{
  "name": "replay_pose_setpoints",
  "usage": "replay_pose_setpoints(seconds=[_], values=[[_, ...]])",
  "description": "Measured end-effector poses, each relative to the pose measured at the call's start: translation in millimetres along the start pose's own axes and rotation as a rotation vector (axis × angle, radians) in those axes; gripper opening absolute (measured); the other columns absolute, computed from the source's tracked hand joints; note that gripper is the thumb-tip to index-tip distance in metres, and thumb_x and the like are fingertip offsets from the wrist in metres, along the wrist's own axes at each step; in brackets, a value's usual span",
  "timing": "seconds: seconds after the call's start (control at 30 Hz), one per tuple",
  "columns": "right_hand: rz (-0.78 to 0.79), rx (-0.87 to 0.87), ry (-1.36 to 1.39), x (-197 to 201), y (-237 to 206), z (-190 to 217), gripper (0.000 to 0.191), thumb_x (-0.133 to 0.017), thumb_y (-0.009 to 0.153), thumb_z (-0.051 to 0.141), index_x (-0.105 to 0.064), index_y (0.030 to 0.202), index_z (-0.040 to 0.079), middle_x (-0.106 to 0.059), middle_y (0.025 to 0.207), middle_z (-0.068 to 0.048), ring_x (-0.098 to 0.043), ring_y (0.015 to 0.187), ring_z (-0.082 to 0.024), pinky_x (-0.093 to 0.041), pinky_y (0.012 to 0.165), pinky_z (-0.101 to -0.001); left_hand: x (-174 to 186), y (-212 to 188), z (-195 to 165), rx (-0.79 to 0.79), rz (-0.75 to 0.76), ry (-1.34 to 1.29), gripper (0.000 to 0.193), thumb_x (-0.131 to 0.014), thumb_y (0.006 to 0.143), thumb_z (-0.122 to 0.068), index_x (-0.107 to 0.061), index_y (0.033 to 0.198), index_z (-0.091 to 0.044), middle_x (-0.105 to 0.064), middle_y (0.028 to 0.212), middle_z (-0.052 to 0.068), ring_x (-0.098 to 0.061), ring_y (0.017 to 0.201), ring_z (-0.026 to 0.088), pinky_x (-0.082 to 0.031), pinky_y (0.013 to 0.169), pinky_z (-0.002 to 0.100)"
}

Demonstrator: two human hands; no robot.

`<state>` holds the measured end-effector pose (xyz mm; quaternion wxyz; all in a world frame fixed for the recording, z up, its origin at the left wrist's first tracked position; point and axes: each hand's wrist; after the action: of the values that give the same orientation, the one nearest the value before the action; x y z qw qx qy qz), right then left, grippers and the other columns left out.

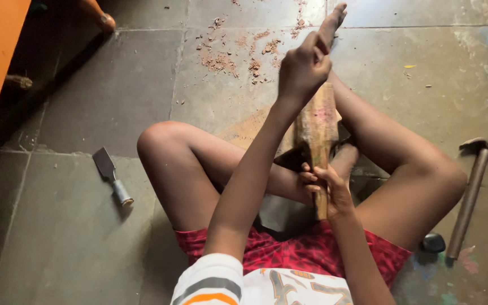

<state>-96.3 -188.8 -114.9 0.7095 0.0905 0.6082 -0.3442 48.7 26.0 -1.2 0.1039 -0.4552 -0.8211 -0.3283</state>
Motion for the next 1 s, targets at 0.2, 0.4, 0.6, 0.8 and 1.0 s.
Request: replay_pose_setpoints(seconds=[0.2,0.4,0.6,0.8,1.0], values=[[-0.031,-0.032,-0.124,-4.8,-8.9,6.3,0.044,-0.06,0.097,0.006,-0.042,0.137,0.012,-0.055,0.1,-0.008,-0.048,0.068,-0.006,-0.042,0.047,-0.0162,-15.4,16.9,11.9,-0.009,-0.021,0.006,0.016,-0.072,0.087,-0.018,-0.064,0.095,-0.006,-0.073,0.068,0.014,-0.077,0.064,0.022,-0.062,0.062,0.036],[-0.179,0.022,-0.374,1.0,-5.5,-0.3,0.029,-0.065,0.095,0.009,-0.047,0.117,0.007,-0.059,0.087,-0.005,-0.047,0.058,-0.008,-0.038,0.044,-0.0203,-17.6,35.8,21.2,-0.027,-0.037,-0.04,0.018,-0.069,0.094,-0.023,-0.066,0.09,-0.006,-0.075,0.074,0.012,-0.078,0.067,0.02,-0.064,0.06,0.033],[-0.126,0.002,-0.239,-1.9,1.8,-9.2,0.025,-0.066,0.092,0.011,-0.056,0.114,0.003,-0.06,0.085,-0.003,-0.049,0.058,-0.007,-0.04,0.045,-0.0198,-12.5,61.4,39.8,-0.045,-0.065,-0.07,0.016,-0.072,0.09,-0.02,-0.067,0.085,-0.006,-0.076,0.076,0.009,-0.076,0.063,0.018,-0.061,0.058,0.032],[-0.082,-0.022,-0.158,-5.6,6.3,-12.0,0.021,-0.066,0.093,0.013,-0.058,0.109,0.003,-0.06,0.086,-0.003,-0.05,0.059,-0.007,-0.041,0.045,-0.019,-5.6,83.6,50.6,-0.049,0.011,-0.118,0.018,-0.074,0.089,-0.021,-0.068,0.082,-0.006,-0.076,0.075,0.008,-0.075,0.066,0.016,-0.061,0.059,0.031],[-0.134,0.004,-0.364,-9.2,3.7,-20.3,0.02,-0.068,0.093,0.012,-0.057,0.108,0.004,-0.06,0.085,-0.005,-0.056,0.063,-0.009,-0.045,0.047,-0.0206,-7.5,72.4,40.6,-0.048,0.117,-0.16,0.019,-0.07,0.094,-0.025,-0.068,0.085,-0.008,-0.075,0.079,0.009,-0.074,0.066,0.017,-0.063,0.06,0.029]])
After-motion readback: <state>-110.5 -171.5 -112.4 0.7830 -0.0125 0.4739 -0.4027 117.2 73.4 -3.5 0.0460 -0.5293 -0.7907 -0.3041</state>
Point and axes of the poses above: each hand's wrist, its own y-axis towards the middle knuckle, its own x-axis out of the back of the hand, z = x × y
